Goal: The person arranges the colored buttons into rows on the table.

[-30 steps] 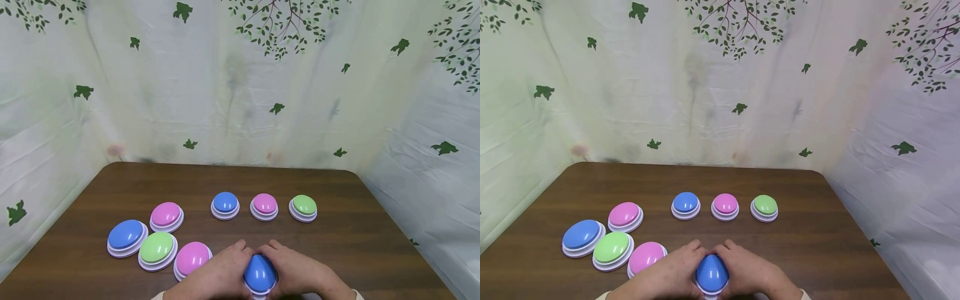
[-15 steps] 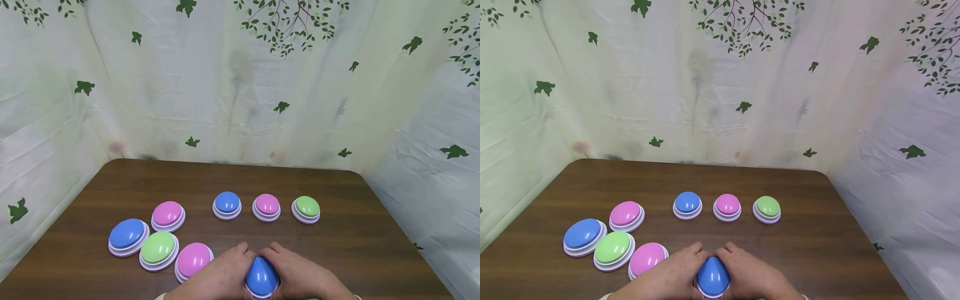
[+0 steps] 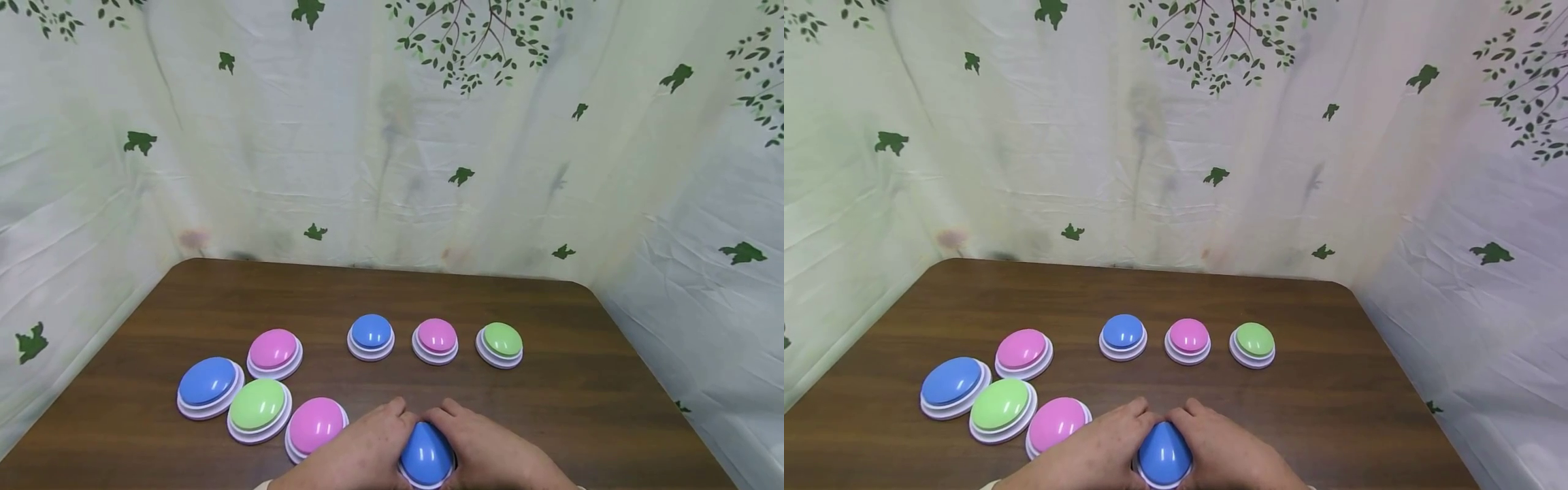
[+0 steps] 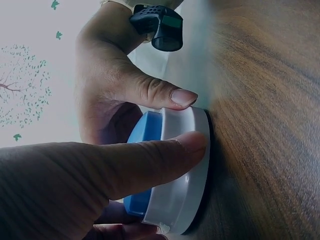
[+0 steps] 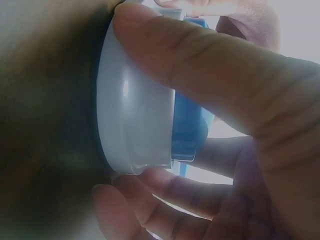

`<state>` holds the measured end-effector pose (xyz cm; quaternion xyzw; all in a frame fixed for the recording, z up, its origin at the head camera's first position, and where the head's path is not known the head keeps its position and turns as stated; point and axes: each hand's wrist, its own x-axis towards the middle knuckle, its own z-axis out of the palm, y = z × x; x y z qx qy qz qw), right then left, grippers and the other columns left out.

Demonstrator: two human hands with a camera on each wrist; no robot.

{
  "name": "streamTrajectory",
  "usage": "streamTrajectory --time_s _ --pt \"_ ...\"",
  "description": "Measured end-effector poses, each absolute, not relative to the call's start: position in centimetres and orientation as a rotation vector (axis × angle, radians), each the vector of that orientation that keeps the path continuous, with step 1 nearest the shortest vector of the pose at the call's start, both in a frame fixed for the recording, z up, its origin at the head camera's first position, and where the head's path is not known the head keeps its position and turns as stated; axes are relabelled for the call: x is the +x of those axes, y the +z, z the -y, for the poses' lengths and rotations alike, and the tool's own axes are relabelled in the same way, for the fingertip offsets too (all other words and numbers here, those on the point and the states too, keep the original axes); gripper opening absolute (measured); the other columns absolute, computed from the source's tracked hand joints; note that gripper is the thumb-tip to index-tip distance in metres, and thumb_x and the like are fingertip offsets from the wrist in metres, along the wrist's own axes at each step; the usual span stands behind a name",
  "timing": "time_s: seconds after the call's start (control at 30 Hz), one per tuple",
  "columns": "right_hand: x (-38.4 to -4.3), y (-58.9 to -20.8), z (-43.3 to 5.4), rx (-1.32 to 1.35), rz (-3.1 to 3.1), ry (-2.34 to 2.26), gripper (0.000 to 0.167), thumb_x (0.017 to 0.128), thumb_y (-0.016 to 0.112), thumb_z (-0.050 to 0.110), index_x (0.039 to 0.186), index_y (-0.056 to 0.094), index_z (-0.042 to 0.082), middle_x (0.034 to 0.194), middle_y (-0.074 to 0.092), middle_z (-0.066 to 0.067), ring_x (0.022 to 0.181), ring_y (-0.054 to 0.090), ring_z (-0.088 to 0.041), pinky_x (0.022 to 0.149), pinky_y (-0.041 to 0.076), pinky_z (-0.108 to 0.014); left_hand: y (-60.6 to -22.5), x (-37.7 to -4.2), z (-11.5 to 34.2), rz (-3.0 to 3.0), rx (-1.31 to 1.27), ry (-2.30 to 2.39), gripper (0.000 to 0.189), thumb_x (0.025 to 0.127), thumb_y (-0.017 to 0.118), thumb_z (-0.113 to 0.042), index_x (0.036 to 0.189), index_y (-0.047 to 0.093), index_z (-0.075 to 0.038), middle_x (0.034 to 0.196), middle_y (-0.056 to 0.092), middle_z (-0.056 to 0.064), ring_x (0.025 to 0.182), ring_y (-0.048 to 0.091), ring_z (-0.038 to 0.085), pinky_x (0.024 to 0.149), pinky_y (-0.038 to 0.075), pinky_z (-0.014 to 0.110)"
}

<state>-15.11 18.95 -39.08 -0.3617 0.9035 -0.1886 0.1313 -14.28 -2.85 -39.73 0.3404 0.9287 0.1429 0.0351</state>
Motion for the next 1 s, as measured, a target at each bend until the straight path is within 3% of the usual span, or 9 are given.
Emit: streamTrajectory --time_s 0.3,1.0 --pt "-15.23 -38.88 -19.22 -0.994 -2.585 -0.521 0.07 0.078 0.085 0.052 0.137 0.054 0.03 0.118 0.054 0.014 0.103 0.054 0.0 0.089 0.055 -0.027 -39.74 -14.01 2.58 -2.867 1.062 0.434 0.066 0.068 0.092 -0.048 0.118 0.069 -0.013 0.093 0.053 -0.007 0.082 0.055 0.005 0.083 0.054 0.023" --pt "-15.09 -38.96 -19.26 -1.035 -2.634 -0.469 0.067 0.078 0.088 0.043 0.135 0.056 0.029 0.115 0.056 0.014 0.1 0.055 0.0 0.089 0.055 -0.027 -40.17 -13.95 2.59 -2.873 1.064 0.466 0.063 0.067 0.093 -0.044 0.116 0.069 -0.013 0.095 0.054 -0.006 0.084 0.057 0.006 0.085 0.054 0.024"
